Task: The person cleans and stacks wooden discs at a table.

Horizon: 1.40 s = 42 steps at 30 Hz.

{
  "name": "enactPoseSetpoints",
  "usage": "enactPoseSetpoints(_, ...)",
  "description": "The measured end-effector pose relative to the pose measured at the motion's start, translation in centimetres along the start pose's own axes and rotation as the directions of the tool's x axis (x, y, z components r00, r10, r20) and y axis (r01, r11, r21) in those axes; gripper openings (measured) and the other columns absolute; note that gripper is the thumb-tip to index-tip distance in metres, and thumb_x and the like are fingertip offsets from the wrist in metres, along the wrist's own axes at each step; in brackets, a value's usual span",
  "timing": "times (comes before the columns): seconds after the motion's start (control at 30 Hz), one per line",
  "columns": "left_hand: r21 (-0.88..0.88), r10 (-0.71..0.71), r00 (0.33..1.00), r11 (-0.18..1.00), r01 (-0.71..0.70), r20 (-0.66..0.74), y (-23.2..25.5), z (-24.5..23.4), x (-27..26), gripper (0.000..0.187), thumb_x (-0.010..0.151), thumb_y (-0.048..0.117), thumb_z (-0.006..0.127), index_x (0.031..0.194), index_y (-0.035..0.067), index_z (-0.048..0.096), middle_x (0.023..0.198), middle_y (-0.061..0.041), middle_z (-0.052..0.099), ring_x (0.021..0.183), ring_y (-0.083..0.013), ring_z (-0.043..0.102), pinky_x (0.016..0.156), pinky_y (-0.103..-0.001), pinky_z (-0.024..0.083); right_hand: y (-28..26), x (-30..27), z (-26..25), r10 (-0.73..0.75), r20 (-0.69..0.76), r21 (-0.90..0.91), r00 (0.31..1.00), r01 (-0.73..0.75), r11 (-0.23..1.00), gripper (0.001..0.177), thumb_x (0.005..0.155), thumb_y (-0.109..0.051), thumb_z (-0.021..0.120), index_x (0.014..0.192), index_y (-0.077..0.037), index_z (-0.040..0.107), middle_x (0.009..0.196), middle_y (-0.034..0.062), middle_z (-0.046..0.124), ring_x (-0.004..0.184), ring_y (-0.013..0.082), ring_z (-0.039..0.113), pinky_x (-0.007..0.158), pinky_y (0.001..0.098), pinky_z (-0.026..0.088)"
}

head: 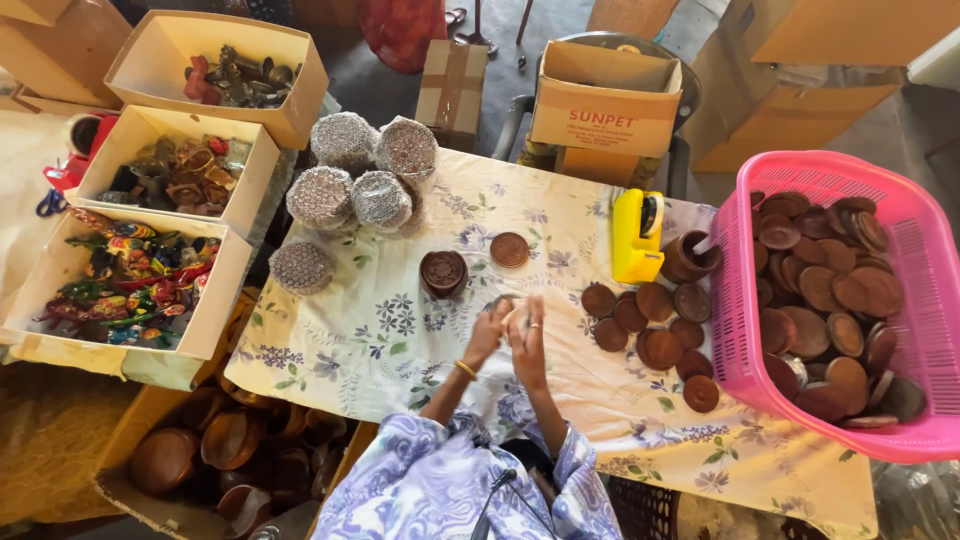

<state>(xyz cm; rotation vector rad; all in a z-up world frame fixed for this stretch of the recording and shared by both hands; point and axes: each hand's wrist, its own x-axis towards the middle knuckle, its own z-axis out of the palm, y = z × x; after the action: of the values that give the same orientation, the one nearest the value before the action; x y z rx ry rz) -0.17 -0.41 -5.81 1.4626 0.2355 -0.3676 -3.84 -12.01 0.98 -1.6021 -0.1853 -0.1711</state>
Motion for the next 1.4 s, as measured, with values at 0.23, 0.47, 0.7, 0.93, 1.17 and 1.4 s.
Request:
enactPoseSetpoints(0.23, -0.141, 0.052, 0.983, 0.990, -0.028, 0.176, 2.1, -0.1, -1.7, 0.033, 0.097, 0.033, 0.058, 0.091, 0.004, 0.072, 0.073, -0.002, 0.071, 0.058, -0.0127, 0.067, 0.049, -0.028, 0.048, -0.8, 0.7, -1.7, -0.178, -0.271, -0.389, 0.946, 0.061, 0.919, 0.076, 0.099, -0.008, 0.061, 0.160, 0.008, 0.017, 0.167, 0.0311, 0.016, 0.157, 0.0351, 0.014, 0.124, 0.0425, 0.016)
enactPoseSetpoints(0.47, -0.079, -0.016, 0.959, 0.996, 0.040, 0.282, 3.7, -0.9, -2.5, 0.043, 0.102, 0.042, 0.054, 0.095, 0.006, 0.075, 0.069, 0.000, 0.063, 0.052, -0.0082, 0.054, 0.045, -0.025, 0.040, 6.6, 0.0, -2.2, 0.267, -0.017, 0.261, 0.964, -0.254, 0.932, 0.056, 0.114, -0.023, 0.052, 0.157, 0.012, 0.047, 0.140, 0.0295, 0.063, 0.118, 0.0242, 0.066, 0.101, 0.0316, 0.054)
enactPoseSetpoints(0.7, -0.276, 0.234, 0.906, 0.899, -0.340, -0.352, 1.7, 1.1, -2.0, 0.048, 0.102, 0.046, 0.048, 0.096, 0.006, 0.074, 0.083, 0.001, 0.076, 0.070, -0.0060, 0.070, 0.061, -0.022, 0.055, -2.8, -0.9, 2.0, 0.236, -0.116, 0.205, 0.965, -0.210, 0.956, 0.060, 0.106, -0.027, 0.043, 0.159, -0.011, 0.021, 0.150, 0.0106, 0.044, 0.123, 0.0177, 0.054, 0.099, 0.0284, 0.049)
enactPoseSetpoints(0.93, -0.104, -0.012, 0.985, 0.994, 0.030, 0.173, 1.5, -1.6, -3.9, 0.026, 0.093, 0.030, 0.070, 0.100, 0.006, 0.076, 0.080, -0.001, 0.071, 0.065, -0.0082, 0.066, 0.057, -0.023, 0.050, 3.1, -0.1, -4.3, 0.191, 0.095, 0.290, 0.977, -0.211, 0.933, 0.036, 0.098, -0.007, 0.049, 0.128, 0.003, 0.067, 0.121, 0.0129, 0.074, 0.105, 0.0165, 0.066, 0.090, 0.0261, 0.051)
enactPoseSetpoints(1.17, -0.030, -0.057, 0.971, 0.997, 0.066, 0.234, -4.0, -2.4, -2.7, 0.039, 0.104, 0.041, 0.059, 0.094, 0.005, 0.071, 0.066, 0.000, 0.057, 0.049, -0.0079, 0.051, 0.042, -0.025, 0.037, 1.9, 0.4, -2.2, 0.355, 0.316, 0.210, 0.880, -0.430, 0.878, 0.035, 0.097, -0.007, 0.050, 0.124, 0.002, 0.069, 0.110, 0.0092, 0.073, 0.097, 0.0148, 0.065, 0.088, 0.0268, 0.052)
enactPoseSetpoints(1.4, -0.322, 0.130, 0.953, 0.921, -0.219, -0.275, 1.2, 0.9, -3.8, 0.046, 0.109, 0.042, 0.053, 0.102, -0.001, 0.068, 0.072, -0.004, 0.063, 0.049, -0.0117, 0.058, 0.041, -0.027, 0.050, -2.0, -2.0, 1.3, 0.068, -0.254, -0.058, 0.965, -0.085, 0.995, 0.049, 0.101, -0.006, 0.052, 0.149, 0.000, 0.043, 0.141, 0.0116, 0.055, 0.123, 0.0133, 0.054, 0.104, 0.0276, 0.043)
